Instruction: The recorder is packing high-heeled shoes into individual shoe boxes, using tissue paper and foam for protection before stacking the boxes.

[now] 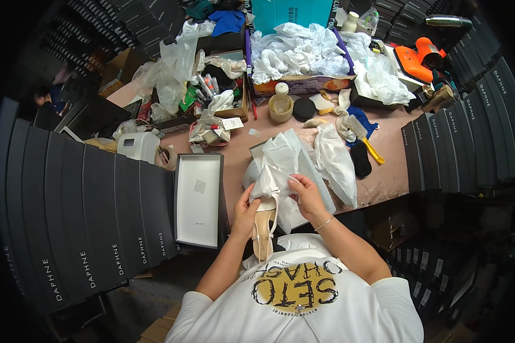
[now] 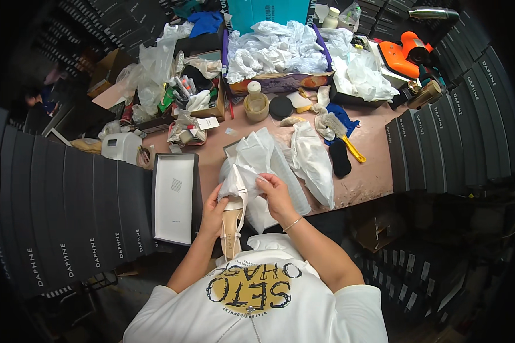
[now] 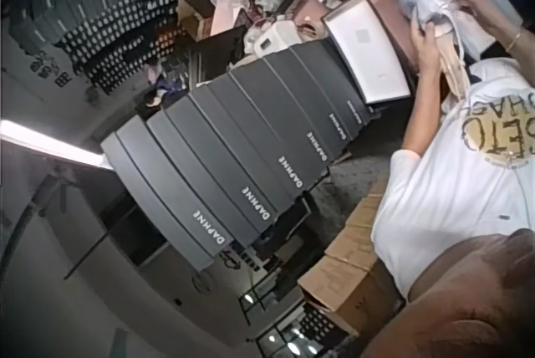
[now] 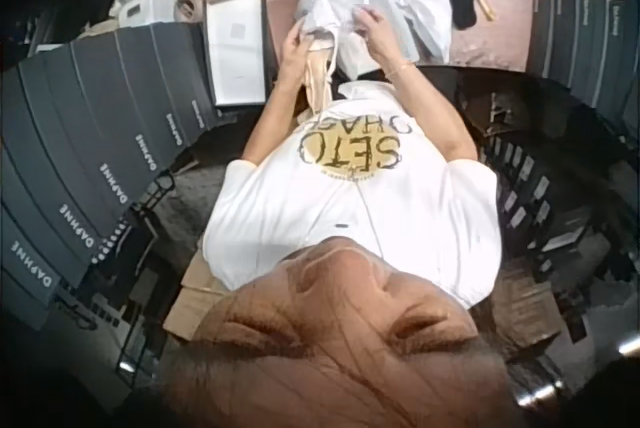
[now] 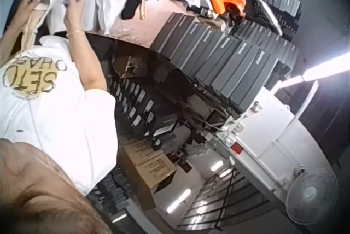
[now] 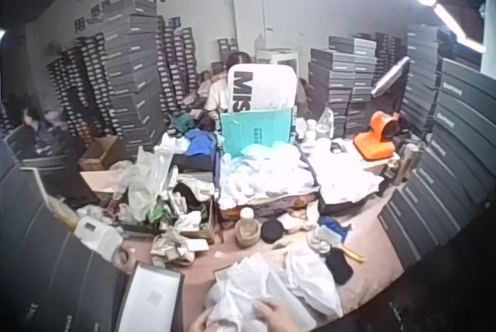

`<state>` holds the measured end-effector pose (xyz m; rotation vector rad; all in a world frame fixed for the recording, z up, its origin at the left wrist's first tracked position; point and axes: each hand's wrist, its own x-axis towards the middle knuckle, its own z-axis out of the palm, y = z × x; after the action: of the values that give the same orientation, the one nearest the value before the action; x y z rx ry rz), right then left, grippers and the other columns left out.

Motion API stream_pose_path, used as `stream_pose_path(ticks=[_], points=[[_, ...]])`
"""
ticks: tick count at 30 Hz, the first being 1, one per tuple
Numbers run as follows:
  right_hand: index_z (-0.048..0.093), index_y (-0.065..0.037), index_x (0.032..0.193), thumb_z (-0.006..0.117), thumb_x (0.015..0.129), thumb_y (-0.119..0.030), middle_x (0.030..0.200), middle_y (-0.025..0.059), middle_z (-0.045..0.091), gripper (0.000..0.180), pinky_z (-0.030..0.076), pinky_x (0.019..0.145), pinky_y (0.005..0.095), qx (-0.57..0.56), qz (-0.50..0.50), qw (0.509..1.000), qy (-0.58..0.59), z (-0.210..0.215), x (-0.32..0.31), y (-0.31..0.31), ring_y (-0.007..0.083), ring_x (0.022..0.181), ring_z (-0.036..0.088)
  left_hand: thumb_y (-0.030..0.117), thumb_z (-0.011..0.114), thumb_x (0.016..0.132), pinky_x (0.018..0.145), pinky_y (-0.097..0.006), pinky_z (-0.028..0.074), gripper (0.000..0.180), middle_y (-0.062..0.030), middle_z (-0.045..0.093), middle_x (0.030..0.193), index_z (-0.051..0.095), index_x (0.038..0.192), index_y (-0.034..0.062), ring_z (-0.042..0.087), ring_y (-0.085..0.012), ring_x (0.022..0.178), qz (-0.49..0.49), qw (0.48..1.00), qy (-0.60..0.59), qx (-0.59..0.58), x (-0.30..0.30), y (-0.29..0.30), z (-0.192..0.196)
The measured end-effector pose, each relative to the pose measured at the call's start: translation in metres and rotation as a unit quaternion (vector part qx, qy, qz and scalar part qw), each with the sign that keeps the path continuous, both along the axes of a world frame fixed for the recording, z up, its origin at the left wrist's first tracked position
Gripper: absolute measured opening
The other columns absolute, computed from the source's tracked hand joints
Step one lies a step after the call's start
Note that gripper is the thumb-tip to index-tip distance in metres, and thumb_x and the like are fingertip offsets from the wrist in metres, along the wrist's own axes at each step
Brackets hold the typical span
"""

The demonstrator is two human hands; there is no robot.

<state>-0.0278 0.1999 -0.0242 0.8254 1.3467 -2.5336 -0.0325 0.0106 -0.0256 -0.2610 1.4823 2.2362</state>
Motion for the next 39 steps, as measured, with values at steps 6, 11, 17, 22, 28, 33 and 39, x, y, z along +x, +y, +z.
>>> stream_pose_path(ticks=[6, 11, 17, 22, 28, 33, 39], points=[[0.065, -0.003, 0.096, 0.06, 0.091, -0.02, 0.078, -0.0034, 0.06, 0.018, 0.043, 0.065, 0.0217, 0.139, 0.018, 0.988, 0.068, -0.021, -0.026, 0.008, 0.0069, 0.069, 0.051, -0.004, 0.047, 0.092, 0.097, -0.029, 0.041, 0.049, -0.0131, 0.05, 0.131, 0.037, 0.14, 0.0007, 0.052, -0.0178, 0.115, 0.043, 0.999, -0.003, -0.001, 0.005, 0.003, -0.001], [0.064, 0.003, 0.093, 0.061, 0.09, -0.017, 0.072, 0.0038, 0.06, 0.021, 0.044, 0.062, 0.0263, 0.337, 0.115, 0.926, 0.123, 0.007, -0.042, 0.008, 0.0102, 0.068, 0.055, -0.006, 0.043, 0.091, 0.098, -0.029, 0.041, 0.049, -0.0133, 0.049, 0.131, 0.037, 0.14, 0.0003, 0.051, -0.0182, 0.115, 0.076, 0.996, 0.007, -0.036, 0.008, 0.001, -0.018], [0.063, 0.002, 0.087, 0.061, 0.085, -0.01, 0.074, 0.0136, 0.062, 0.013, 0.047, 0.064, 0.0315, 0.575, 0.209, 0.724, 0.319, 0.009, -0.048, 0.022, 0.0209, 0.069, 0.06, -0.004, 0.045, 0.092, 0.09, -0.031, 0.049, 0.045, -0.0126, 0.055, 0.123, 0.039, 0.137, 0.0004, 0.058, -0.0199, 0.106, 0.156, 0.987, -0.01, -0.039, 0.011, 0.0, -0.031], [0.06, 0.001, 0.085, 0.06, 0.089, -0.014, 0.07, 0.0071, 0.057, 0.016, 0.043, 0.061, 0.0282, 0.347, 0.122, 0.912, 0.181, -0.005, -0.042, 0.017, 0.0114, 0.067, 0.053, -0.003, 0.044, 0.093, 0.095, -0.031, 0.044, 0.046, -0.0131, 0.052, 0.128, 0.038, 0.138, -0.0008, 0.054, -0.0203, 0.112, 0.145, 0.988, -0.032, -0.034, 0.01, 0.0, -0.033], [0.06, -0.002, 0.084, 0.062, 0.089, -0.012, 0.073, 0.0004, 0.053, 0.011, 0.04, 0.053, 0.0258, 0.397, 0.044, 0.878, 0.264, 0.021, -0.05, -0.029, 0.0089, 0.059, 0.047, -0.004, 0.042, 0.093, 0.089, -0.031, 0.049, 0.045, -0.0128, 0.052, 0.126, 0.038, 0.138, 0.0, 0.056, -0.0203, 0.108, 0.151, 0.987, -0.023, -0.055, 0.008, 0.012, -0.057], [0.061, -0.006, 0.086, 0.063, 0.08, -0.013, 0.077, 0.0085, 0.055, 0.009, 0.048, 0.056, 0.0361, 0.551, 0.205, 0.703, 0.4, 0.031, -0.039, -0.043, 0.0289, 0.065, 0.059, -0.001, 0.046, 0.093, 0.099, -0.031, 0.042, 0.045, -0.0115, 0.051, 0.127, 0.039, 0.138, 0.003, 0.053, -0.0195, 0.112, 0.185, 0.971, -0.152, -0.012, 0.004, 0.033, -0.02], [0.058, -0.008, 0.084, 0.057, 0.078, -0.016, 0.079, 0.008, 0.055, 0.011, 0.051, 0.058, 0.0366, 0.586, 0.345, 0.601, 0.42, 0.028, -0.026, -0.031, 0.0264, 0.07, 0.061, 0.006, 0.052, 0.091, 0.1, -0.032, 0.041, 0.061, -0.0088, 0.044, 0.136, 0.026, 0.146, 0.0094, 0.047, -0.0194, 0.122, 0.005, 0.995, -0.062, 0.081, 0.011, 0.004, -0.021]])
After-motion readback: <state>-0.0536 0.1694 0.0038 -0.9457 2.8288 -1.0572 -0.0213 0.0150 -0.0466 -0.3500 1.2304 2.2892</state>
